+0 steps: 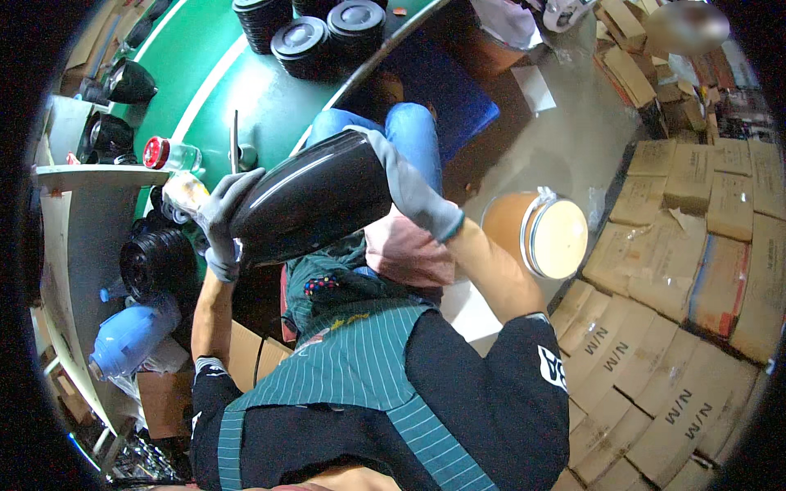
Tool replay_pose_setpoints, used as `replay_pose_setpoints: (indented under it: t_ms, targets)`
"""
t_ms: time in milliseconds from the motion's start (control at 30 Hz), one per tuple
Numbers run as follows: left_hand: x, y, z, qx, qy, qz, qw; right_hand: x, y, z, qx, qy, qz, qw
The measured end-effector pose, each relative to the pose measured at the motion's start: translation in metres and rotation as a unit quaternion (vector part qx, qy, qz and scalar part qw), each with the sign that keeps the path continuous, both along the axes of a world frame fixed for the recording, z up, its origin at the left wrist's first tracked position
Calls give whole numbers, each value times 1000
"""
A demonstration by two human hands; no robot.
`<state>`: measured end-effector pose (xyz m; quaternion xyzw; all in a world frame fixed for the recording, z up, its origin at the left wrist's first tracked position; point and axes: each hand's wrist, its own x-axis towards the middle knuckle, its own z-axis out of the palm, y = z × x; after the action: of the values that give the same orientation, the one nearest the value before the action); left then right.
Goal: The person repeatedly picks up black kettle bodies, inserts a metal rod into the base, and places the assembled units on a green workbench. The person also handles a small container and wipes the kettle surfaces with a cloth.
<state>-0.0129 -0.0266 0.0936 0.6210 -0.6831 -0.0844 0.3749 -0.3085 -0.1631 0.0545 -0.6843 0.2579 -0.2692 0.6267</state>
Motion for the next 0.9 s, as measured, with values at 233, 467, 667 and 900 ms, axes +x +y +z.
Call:
replay_pose_setpoints:
  t_ms: [233, 467, 667, 900]
  targets:
    - [-46, 0, -49, -35, -43, -30, 998, -30, -49, -15, -17, 111, -2, 994]
    - [-13, 7, -116, 26, -147, -85, 985, 15, -16, 29, -304, 303, 1, 903]
    - [70, -46, -168, 190, -80, 344, 916, 56, 17, -12, -146, 122, -139, 972]
    - [11, -79, -27, 296, 306, -6, 905, 41, 10, -19, 350, -229, -254, 872]
